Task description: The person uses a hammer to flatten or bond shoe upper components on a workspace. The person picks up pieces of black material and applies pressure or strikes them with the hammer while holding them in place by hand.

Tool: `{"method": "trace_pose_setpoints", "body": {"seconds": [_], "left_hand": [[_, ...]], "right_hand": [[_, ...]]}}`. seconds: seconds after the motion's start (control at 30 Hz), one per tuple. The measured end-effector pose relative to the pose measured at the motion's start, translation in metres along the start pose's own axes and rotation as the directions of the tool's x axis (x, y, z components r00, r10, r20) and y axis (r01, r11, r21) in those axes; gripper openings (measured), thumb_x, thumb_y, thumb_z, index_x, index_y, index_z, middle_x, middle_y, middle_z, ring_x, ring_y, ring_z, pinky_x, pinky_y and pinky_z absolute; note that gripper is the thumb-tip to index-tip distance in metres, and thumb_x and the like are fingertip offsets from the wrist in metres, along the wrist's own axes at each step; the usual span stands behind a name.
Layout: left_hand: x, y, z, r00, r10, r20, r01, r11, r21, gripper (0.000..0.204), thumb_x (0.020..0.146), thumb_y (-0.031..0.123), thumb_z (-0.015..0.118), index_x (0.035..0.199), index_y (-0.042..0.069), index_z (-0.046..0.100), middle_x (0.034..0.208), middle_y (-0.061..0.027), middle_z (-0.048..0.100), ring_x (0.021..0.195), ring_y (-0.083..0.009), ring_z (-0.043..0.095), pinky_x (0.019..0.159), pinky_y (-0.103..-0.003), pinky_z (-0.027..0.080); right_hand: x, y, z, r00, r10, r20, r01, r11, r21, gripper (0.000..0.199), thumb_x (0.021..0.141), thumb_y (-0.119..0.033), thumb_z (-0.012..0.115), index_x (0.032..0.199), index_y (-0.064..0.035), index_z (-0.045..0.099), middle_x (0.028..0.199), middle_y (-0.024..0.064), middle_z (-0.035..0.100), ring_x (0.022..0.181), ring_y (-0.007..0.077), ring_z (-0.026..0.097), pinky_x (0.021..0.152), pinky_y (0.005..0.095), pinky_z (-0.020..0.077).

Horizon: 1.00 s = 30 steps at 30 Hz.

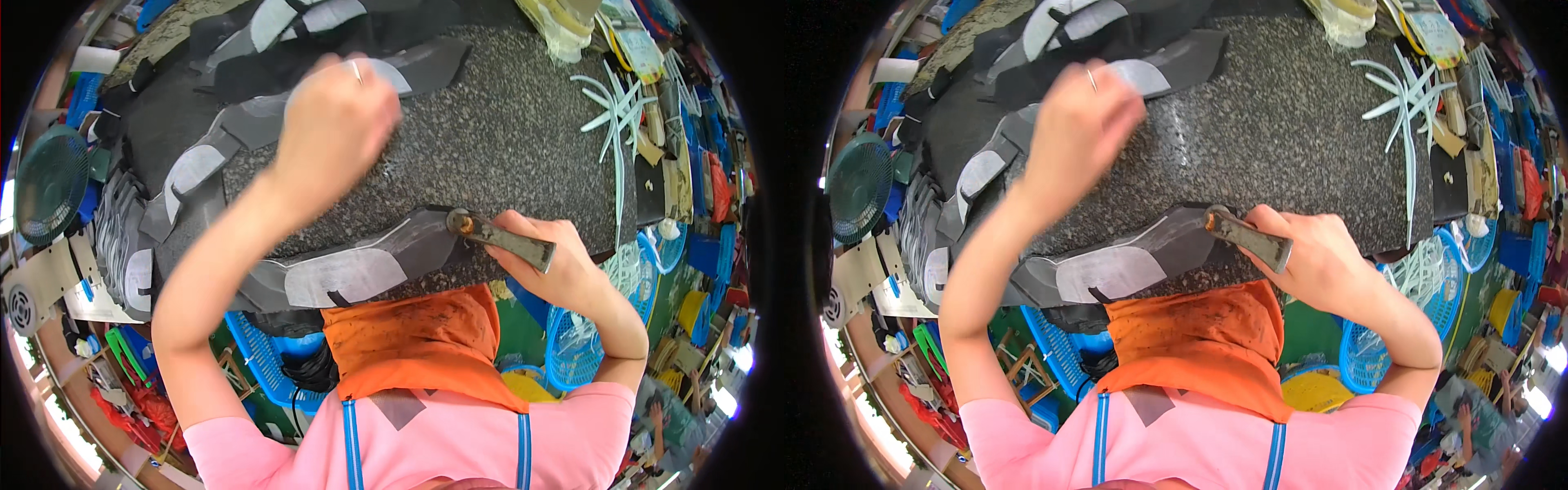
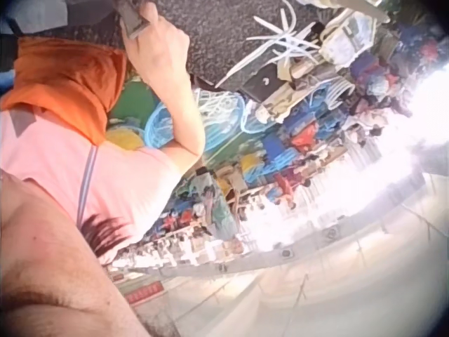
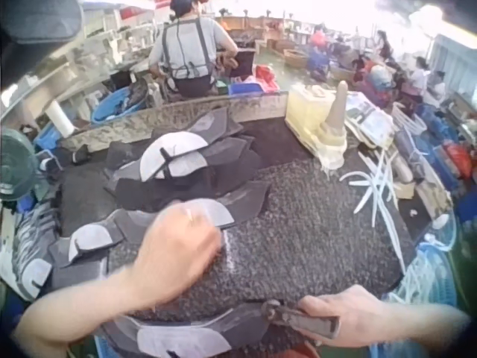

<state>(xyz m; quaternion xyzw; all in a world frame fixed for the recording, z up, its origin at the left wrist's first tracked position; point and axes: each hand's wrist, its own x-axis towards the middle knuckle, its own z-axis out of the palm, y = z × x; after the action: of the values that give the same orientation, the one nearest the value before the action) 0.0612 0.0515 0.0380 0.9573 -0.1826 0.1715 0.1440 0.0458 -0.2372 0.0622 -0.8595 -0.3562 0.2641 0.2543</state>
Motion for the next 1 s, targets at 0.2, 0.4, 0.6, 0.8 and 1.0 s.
{"method": "trace_pose_setpoints", "body": {"seconds": [0.2, 0.4, 0.6, 0.8, 1.0], "left_hand": [[-0.076, 0.079, 0.010, 0.941, -0.151, 0.303, 0.197, 0.972, -0.126, 0.046, 0.071, 0.017, 0.080, 0.112, 0.005, 0.064, 0.090, -0.0103, 0.059, 0.079, -0.0274, 0.064, 0.067, -0.039, 0.052], [-0.089, 0.059, 0.022, 0.953, -0.196, 0.229, 0.286, 0.831, -0.477, 0.034, 0.076, 0.004, 0.070, 0.111, 0.004, 0.068, 0.094, -0.0094, 0.061, 0.074, -0.0252, 0.061, 0.062, -0.034, 0.050], [-0.096, 0.083, 0.021, 0.978, 0.102, 0.181, -0.135, 0.974, 0.180, 0.032, 0.075, 0.005, 0.063, 0.106, 0.001, 0.068, 0.093, -0.0078, 0.061, 0.071, -0.0215, 0.060, 0.060, -0.032, 0.050], [-0.099, 0.058, 0.008, 0.933, -0.226, 0.282, 0.341, 0.806, -0.484, 0.026, 0.072, 0.005, 0.065, 0.098, 0.000, 0.066, 0.092, -0.0081, 0.060, 0.073, -0.0229, 0.060, 0.060, -0.034, 0.049], [-0.105, 0.074, 0.007, 0.987, -0.071, 0.144, 0.092, 0.986, -0.138, 0.025, 0.069, -0.001, 0.067, 0.094, 0.000, 0.067, 0.087, -0.0098, 0.062, 0.077, -0.0273, 0.063, 0.065, -0.037, 0.051]], "right_hand": [[0.004, -0.003, -0.002, 1.000, 0.011, 0.000, -0.011, 1.000, 0.016, 0.014, 0.086, -0.010, 0.068, 0.096, -0.0061, 0.060, 0.073, 0.0132, 0.062, 0.067, 0.0359, 0.063, 0.057, 0.0378, 0.0491], [0.005, -0.005, -0.001, 1.000, 0.020, 0.024, -0.019, 1.000, -0.023, 0.017, 0.087, -0.016, 0.064, 0.100, -0.0076, 0.057, 0.076, 0.0127, 0.064, 0.068, 0.0356, 0.064, 0.057, 0.0420, 0.0492], [0.019, -0.015, -0.005, 0.996, -0.094, -0.010, 0.092, 0.988, -0.128, 0.016, 0.087, -0.015, 0.065, 0.097, -0.0063, 0.056, 0.071, 0.0126, 0.062, 0.066, 0.0352, 0.064, 0.054, 0.0415, 0.0490], [0.034, -0.011, 0.003, 0.986, -0.162, 0.037, 0.166, 0.946, -0.277, 0.020, 0.089, -0.022, 0.063, 0.088, -0.0058, 0.051, 0.062, 0.0111, 0.059, 0.057, 0.0327, 0.062, 0.049, 0.0429, 0.0492], [0.037, -0.024, 0.016, 0.980, -0.199, 0.004, 0.190, 0.934, -0.301, 0.020, 0.088, -0.022, 0.063, 0.088, -0.0065, 0.050, 0.061, 0.0113, 0.060, 0.056, 0.0338, 0.062, 0.048, 0.0440, 0.0489]]}}
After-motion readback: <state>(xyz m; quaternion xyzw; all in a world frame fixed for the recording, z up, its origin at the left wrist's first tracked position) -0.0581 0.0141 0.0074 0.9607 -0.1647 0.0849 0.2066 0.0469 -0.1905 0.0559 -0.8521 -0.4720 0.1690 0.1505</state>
